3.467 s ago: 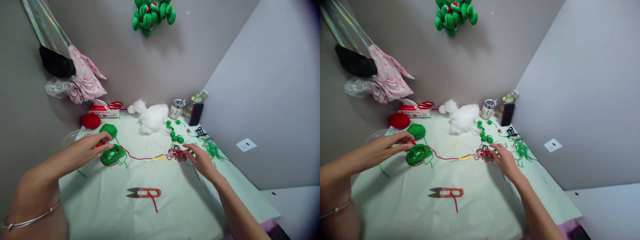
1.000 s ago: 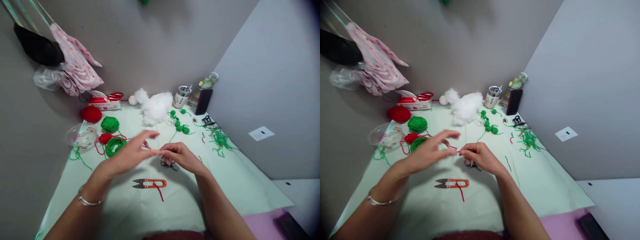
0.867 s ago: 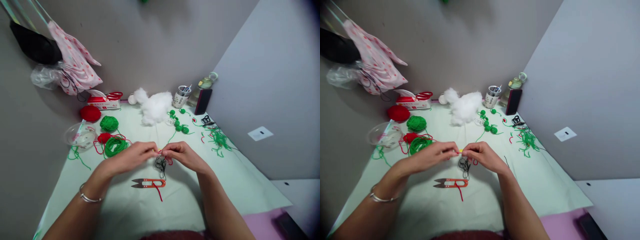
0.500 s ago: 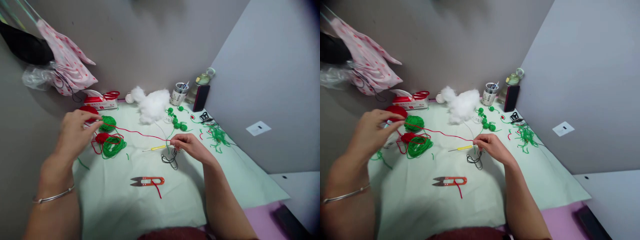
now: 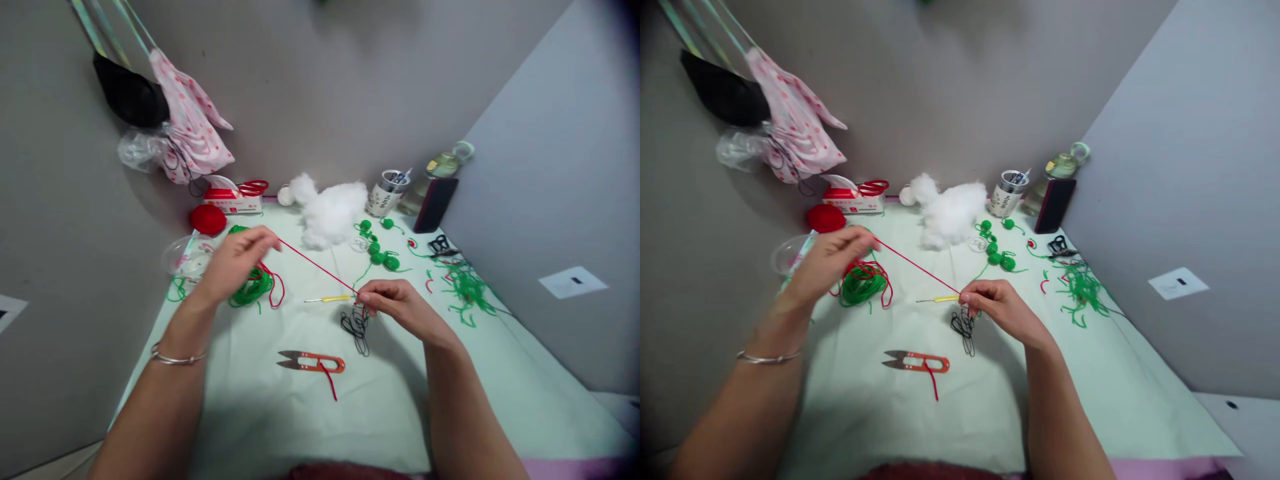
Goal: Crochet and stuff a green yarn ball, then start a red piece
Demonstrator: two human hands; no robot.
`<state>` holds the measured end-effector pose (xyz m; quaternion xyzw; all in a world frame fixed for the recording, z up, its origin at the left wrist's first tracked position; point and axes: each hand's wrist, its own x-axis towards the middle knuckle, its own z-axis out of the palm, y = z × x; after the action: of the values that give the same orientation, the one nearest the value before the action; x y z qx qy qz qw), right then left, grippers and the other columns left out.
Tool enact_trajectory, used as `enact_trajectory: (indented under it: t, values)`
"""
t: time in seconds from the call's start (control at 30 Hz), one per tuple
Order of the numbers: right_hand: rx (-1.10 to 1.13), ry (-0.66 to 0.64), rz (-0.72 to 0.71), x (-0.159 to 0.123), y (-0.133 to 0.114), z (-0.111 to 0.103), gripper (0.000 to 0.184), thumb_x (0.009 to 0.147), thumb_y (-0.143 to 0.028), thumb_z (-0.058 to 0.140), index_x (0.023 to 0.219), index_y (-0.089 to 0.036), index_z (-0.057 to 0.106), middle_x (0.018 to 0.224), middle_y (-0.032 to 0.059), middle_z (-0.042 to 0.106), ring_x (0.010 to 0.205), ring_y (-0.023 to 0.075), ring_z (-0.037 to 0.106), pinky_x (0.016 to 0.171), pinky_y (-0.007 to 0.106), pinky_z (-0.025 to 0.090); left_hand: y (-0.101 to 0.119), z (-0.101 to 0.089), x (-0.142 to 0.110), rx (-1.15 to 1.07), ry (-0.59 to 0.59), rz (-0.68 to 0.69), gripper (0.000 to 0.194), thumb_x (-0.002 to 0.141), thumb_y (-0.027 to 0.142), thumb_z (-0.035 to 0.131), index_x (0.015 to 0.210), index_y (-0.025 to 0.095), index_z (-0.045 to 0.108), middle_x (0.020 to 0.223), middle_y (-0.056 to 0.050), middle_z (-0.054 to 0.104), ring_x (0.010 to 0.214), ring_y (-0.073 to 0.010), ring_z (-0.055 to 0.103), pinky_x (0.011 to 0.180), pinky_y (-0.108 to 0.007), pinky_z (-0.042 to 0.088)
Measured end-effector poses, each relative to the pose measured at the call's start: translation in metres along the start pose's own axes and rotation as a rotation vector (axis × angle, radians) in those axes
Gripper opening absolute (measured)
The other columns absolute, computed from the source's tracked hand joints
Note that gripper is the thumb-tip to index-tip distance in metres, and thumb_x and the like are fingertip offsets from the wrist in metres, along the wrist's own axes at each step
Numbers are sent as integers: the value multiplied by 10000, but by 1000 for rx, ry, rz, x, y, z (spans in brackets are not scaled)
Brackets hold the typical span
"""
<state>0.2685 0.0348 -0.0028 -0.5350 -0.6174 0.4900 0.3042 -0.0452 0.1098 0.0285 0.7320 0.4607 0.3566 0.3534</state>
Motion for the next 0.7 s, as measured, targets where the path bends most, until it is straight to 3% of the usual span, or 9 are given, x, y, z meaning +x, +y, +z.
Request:
enact_trajectory:
  t: [0.07,0.1,0.2,0.3,0.4,0.47,0.5,0.6,0.7]
  values:
    - [-9,27,9,1,2,-3,372,875,-533,706,773,-179,757,647,13,644,619,152,544,619,296,425,-12,-20,4,90,327,-8,275,979,418,529,881,204,671,750,22,606,734,-164,542,703,-303,440]
    - [-11,48,13,1,2,-4,369,868,-532,714,771,-178,754,643,9,638,617,150,537,619,296,417,-18,-26,5,104,390,-5,282,980,414,522,876,197,670,770,20,618,766,-168,558,724,-307,446]
    - [48,97,21,2,4,-6,369,862,-523,731,731,-178,723,621,-3,621,606,135,518,626,288,403,-28,-24,10,171,379,6,244,945,398,582,899,190,702,852,13,642,872,-199,599,831,-347,477]
    - [122,81,27,3,4,-2,393,891,-537,704,721,-182,692,580,-18,603,565,117,487,604,276,388,-17,11,7,231,334,84,292,828,354,756,1086,223,722,1145,-38,669,1098,-252,590,1028,-414,454]
    - [142,10,22,4,6,8,415,887,-578,691,770,-180,711,561,-22,598,544,117,486,583,271,388,7,63,-5,1,-14,161,375,906,329,685,1272,252,652,1275,-77,660,915,-188,640,846,-352,536]
    - [148,-51,17,4,6,12,433,870,-593,700,765,-174,722,579,-5,622,571,131,525,606,278,417,17,88,-11,-119,-380,162,291,924,338,662,1196,235,686,1166,-75,712,844,-175,652,738,-302,541]
    - [139,-69,14,4,7,13,432,865,-590,705,761,-172,726,587,1,629,582,136,538,616,281,427,19,93,-12,-115,-454,164,210,924,336,659,1096,229,715,1046,-49,735,790,-166,643,701,-285,528]
    - [52,-50,1,4,8,8,394,858,-558,708,780,-174,743,607,0,622,591,138,531,609,280,428,8,75,-5,-60,-350,114,215,933,323,623,764,209,688,743,12,681,704,-158,603,669,-274,474]
    - [-50,26,-2,5,12,-2,371,855,-539,686,787,-179,745,632,2,614,602,143,521,596,282,422,-14,28,7,-15,-33,59,217,955,315,575,777,203,627,744,20,619,750,-163,549,710,-286,422]
